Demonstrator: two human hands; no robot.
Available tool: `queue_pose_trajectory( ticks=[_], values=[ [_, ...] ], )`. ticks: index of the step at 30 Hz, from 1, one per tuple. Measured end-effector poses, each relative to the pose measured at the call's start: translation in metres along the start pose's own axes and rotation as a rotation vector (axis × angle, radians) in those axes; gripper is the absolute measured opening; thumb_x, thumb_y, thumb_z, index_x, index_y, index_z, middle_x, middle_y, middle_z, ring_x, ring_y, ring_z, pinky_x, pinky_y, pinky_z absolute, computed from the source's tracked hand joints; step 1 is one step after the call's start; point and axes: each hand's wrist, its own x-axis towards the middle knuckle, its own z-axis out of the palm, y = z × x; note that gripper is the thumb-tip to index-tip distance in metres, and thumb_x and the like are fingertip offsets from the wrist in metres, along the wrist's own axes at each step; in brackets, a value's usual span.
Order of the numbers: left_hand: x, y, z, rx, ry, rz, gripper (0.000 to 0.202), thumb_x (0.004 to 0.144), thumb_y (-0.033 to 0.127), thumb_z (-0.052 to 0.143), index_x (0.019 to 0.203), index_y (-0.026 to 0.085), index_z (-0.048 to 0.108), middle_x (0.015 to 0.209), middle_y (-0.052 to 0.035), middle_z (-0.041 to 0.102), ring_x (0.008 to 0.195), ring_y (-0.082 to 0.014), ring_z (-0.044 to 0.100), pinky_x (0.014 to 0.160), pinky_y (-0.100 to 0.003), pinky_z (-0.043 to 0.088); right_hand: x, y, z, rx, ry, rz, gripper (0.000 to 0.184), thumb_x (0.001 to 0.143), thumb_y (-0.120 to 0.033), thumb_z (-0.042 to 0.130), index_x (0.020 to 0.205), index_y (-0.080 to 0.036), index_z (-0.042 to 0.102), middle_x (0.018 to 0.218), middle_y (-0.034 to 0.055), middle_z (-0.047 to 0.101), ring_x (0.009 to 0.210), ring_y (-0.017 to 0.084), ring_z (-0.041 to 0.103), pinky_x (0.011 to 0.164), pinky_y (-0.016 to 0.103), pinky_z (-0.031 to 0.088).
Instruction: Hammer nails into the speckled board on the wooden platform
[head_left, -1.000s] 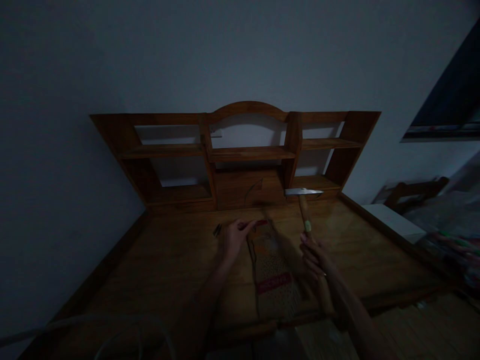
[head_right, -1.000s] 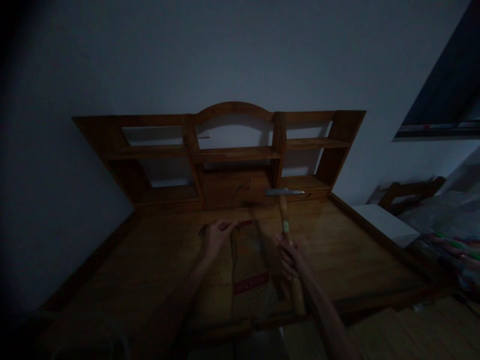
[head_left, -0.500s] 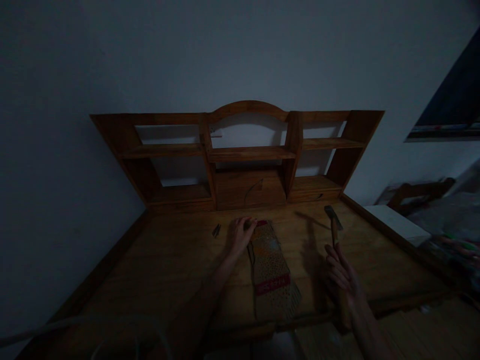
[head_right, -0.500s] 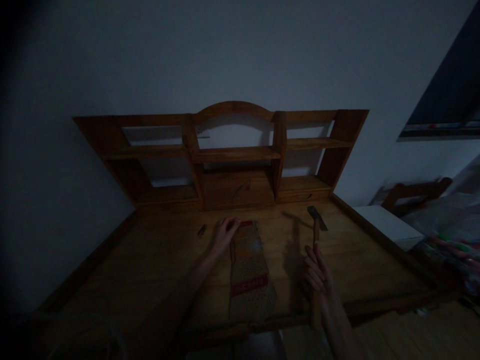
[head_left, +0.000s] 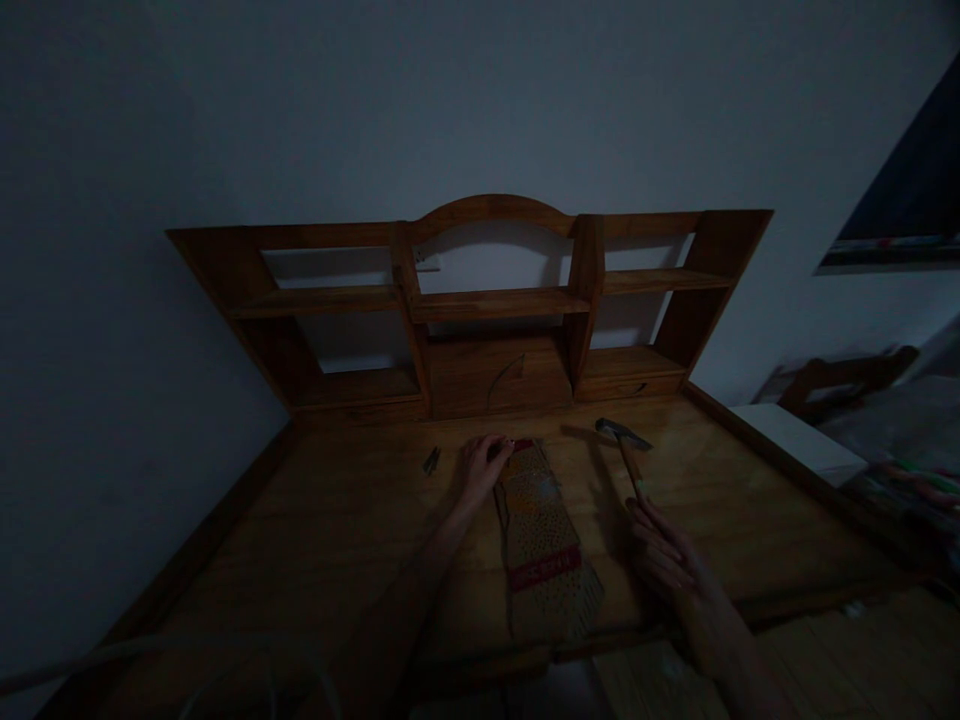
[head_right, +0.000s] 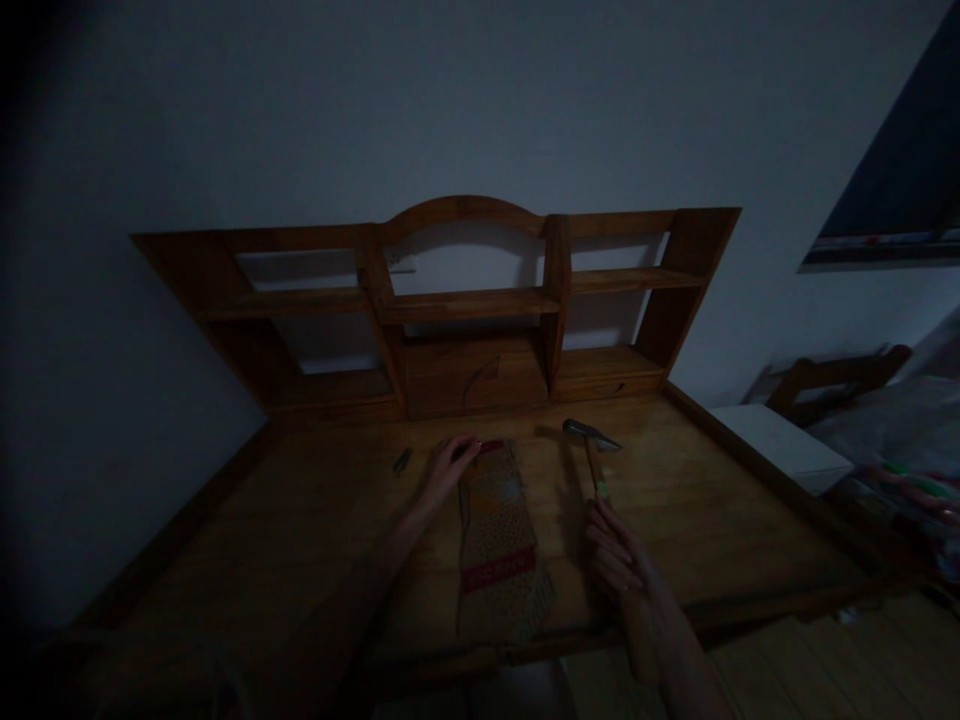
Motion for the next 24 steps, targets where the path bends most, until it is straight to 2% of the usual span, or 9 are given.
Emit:
queue_pose_trajectory(
  ticks=[6, 9, 15, 19, 22, 24],
  values=[
    [0.001, -0.006, 0.002, -0.06, -0.01, 0.028, 0.028, 0.083, 0.044, 0.059, 0.097, 0.022, 0.07, 0.102, -0.006, 0.069, 0.102, -0.0202, 0.059, 0.094, -0.034, 0.043, 0.007, -0.001, 0.0, -0.028, -0.065, 0.083, 0.007, 0.082, -0.024, 0.065, 0.082, -0.026, 0.058, 0.052, -0.0067, 0.047, 0.034, 0.003, 0.038, 0.031, 0.012, 0.033],
    [0.001, -0.007, 0.003, -0.043, -0.018, 0.023, 0.03, 0.083, 0.046, 0.058, 0.096, 0.022, 0.07, 0.101, -0.0056, 0.069, 0.1, -0.0202, 0.06, 0.093, -0.034, 0.043, 0.011, -0.001, -0.004, -0.004, -0.109, 0.135, 0.011, 0.083, -0.026, 0.064, 0.077, -0.024, 0.055, 0.048, -0.0085, 0.042, 0.03, 0.003, 0.032, 0.028, 0.012, 0.027],
    [0.002, -0.007, 0.004, -0.036, -0.036, -0.044, 0.033, 0.091, 0.042, 0.044, 0.103, 0.024, 0.069, 0.107, -0.0048, 0.068, 0.104, -0.0206, 0.059, 0.096, -0.033, 0.042, 0.013, 0.006, -0.023, 0.091, -0.145, 0.155, 0.013, 0.084, -0.025, 0.063, 0.079, -0.022, 0.052, 0.048, -0.0105, 0.043, 0.029, 0.001, 0.026, 0.029, 0.01, 0.028],
    [0.005, -0.008, 0.007, 0.011, -0.045, -0.087, 0.032, 0.09, 0.041, 0.046, 0.101, 0.024, 0.069, 0.107, -0.0053, 0.068, 0.105, -0.0213, 0.058, 0.096, -0.033, 0.041, 0.02, 0.011, -0.038, 0.142, -0.216, 0.196, 0.018, 0.086, -0.028, 0.061, 0.076, -0.021, 0.048, 0.045, -0.013, 0.038, 0.026, 0.001, 0.014, 0.025, 0.01, 0.022],
    [0.007, -0.01, 0.009, 0.064, -0.055, -0.094, 0.032, 0.089, 0.044, 0.047, 0.099, 0.023, 0.07, 0.106, -0.0051, 0.069, 0.105, -0.0216, 0.058, 0.097, -0.035, 0.04, 0.023, 0.015, -0.046, 0.172, -0.209, 0.187, 0.018, 0.087, -0.025, 0.061, 0.076, -0.02, 0.048, 0.044, -0.0141, 0.037, 0.027, 0.0, 0.004, 0.024, 0.01, 0.018],
    [0.007, -0.012, 0.01, 0.061, -0.047, -0.075, 0.033, 0.089, 0.045, 0.048, 0.1, 0.023, 0.069, 0.106, -0.005, 0.069, 0.105, -0.0213, 0.058, 0.097, -0.034, 0.04, 0.023, 0.016, -0.049, 0.197, -0.198, 0.174, 0.016, 0.088, -0.02, 0.06, 0.077, -0.019, 0.049, 0.046, -0.0139, 0.04, 0.029, 0.0, 0.003, 0.025, 0.01, 0.018]
  ],
)
